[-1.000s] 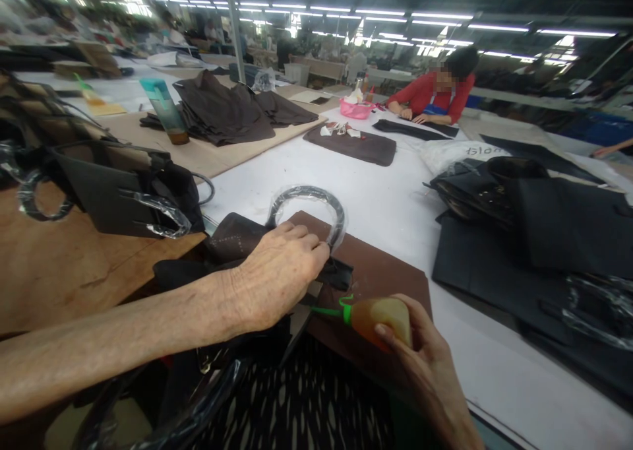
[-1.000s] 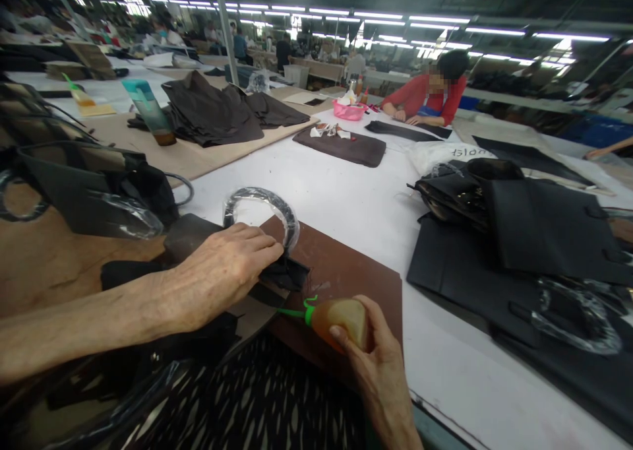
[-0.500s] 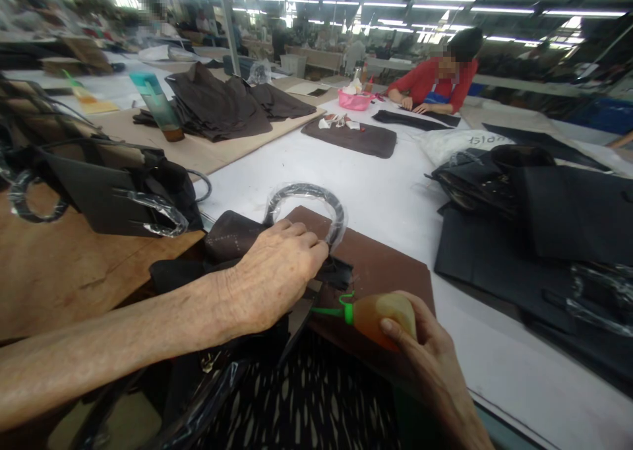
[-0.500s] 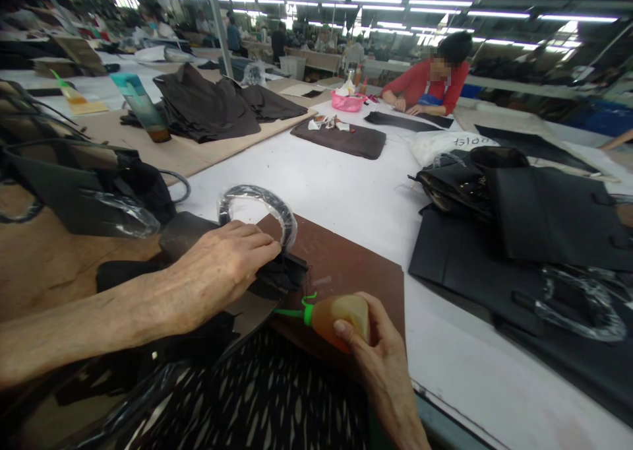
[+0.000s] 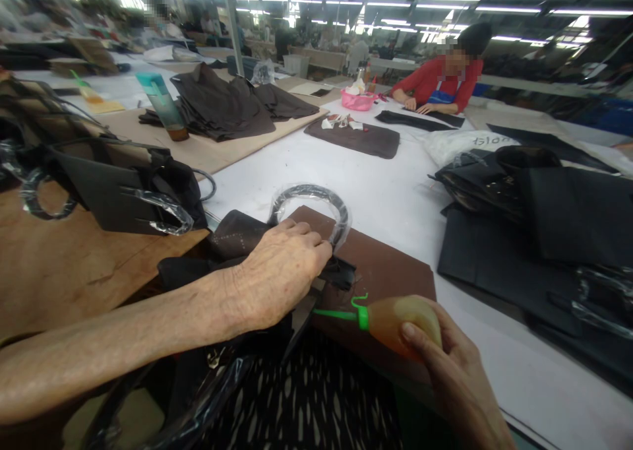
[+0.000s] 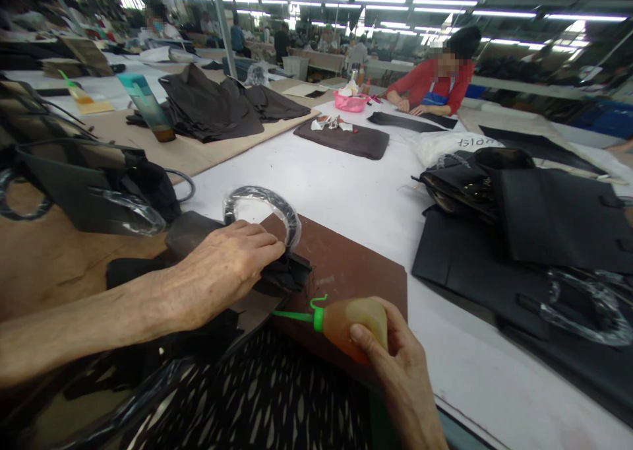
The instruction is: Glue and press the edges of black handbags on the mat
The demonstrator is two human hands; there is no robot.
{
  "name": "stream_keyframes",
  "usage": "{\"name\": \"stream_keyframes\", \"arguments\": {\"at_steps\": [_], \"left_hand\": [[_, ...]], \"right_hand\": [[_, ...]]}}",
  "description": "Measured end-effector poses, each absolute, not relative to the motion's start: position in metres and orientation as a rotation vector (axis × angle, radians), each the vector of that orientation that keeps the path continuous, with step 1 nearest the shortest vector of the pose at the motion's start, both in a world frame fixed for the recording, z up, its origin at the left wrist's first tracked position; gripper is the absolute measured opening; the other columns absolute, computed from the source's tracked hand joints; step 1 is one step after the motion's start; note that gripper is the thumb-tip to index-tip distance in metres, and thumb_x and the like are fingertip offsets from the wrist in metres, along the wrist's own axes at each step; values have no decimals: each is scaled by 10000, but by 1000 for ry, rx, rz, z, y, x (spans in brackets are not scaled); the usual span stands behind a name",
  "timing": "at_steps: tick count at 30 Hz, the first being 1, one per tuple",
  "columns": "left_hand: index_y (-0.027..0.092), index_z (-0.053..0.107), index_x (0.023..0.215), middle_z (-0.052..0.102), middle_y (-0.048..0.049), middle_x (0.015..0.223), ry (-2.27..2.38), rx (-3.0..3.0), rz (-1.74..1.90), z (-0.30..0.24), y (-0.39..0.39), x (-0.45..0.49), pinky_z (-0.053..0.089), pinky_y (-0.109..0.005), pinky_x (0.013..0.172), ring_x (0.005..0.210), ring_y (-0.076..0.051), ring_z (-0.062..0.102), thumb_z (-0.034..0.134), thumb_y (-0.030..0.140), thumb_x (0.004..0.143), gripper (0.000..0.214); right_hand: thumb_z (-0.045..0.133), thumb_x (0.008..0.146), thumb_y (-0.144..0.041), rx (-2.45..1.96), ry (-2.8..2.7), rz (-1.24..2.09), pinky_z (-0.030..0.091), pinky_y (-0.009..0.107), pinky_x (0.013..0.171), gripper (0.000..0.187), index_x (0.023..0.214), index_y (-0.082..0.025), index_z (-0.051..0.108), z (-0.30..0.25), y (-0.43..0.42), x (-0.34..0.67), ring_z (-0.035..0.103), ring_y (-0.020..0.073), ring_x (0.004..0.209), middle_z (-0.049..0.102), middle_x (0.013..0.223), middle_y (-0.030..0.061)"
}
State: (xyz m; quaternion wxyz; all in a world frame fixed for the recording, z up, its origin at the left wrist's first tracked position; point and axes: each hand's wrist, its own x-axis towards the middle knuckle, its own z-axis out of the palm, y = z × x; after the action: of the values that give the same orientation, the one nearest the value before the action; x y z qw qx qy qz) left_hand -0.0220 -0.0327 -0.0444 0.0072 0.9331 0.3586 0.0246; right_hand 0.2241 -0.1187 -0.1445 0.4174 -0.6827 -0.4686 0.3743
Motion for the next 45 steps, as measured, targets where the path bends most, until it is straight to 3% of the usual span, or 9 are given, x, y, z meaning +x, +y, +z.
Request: {"name": "stream_keyframes", "arguments": {"at_steps": [12, 27, 45], "left_hand": [[165, 523, 815, 594, -32, 818, 1105, 2970, 172, -56, -36, -25, 398, -372, 728, 795, -227, 517, 533, 105, 720, 112], [160, 533, 788, 600, -36, 807, 1133, 2937, 121, -51, -36, -22, 409, -366, 741, 801, -224, 526, 514, 118, 741, 66], [159, 549, 800, 606, -38, 796, 1153, 2972, 121, -54, -37, -23, 424, -367, 747, 819, -227, 537, 496, 104, 740, 97]], "right_hand": [[638, 704, -564, -1741, -1180, 913, 458, 305, 716, 519, 1060, -202, 533, -156, -115, 212, 559, 261, 877, 630, 926, 26], [670, 670, -503, -1648, -1077, 1042, 455, 233, 629, 457, 996, -195, 583, -130, -128, 196, 560, 228, 762, 642, 806, 9], [690, 672, -547, -1613, -1056, 1161, 483, 234, 662, 572, 1089, -187, 537, -143, -143, 207, 578, 242, 808, 649, 903, 46]]}}
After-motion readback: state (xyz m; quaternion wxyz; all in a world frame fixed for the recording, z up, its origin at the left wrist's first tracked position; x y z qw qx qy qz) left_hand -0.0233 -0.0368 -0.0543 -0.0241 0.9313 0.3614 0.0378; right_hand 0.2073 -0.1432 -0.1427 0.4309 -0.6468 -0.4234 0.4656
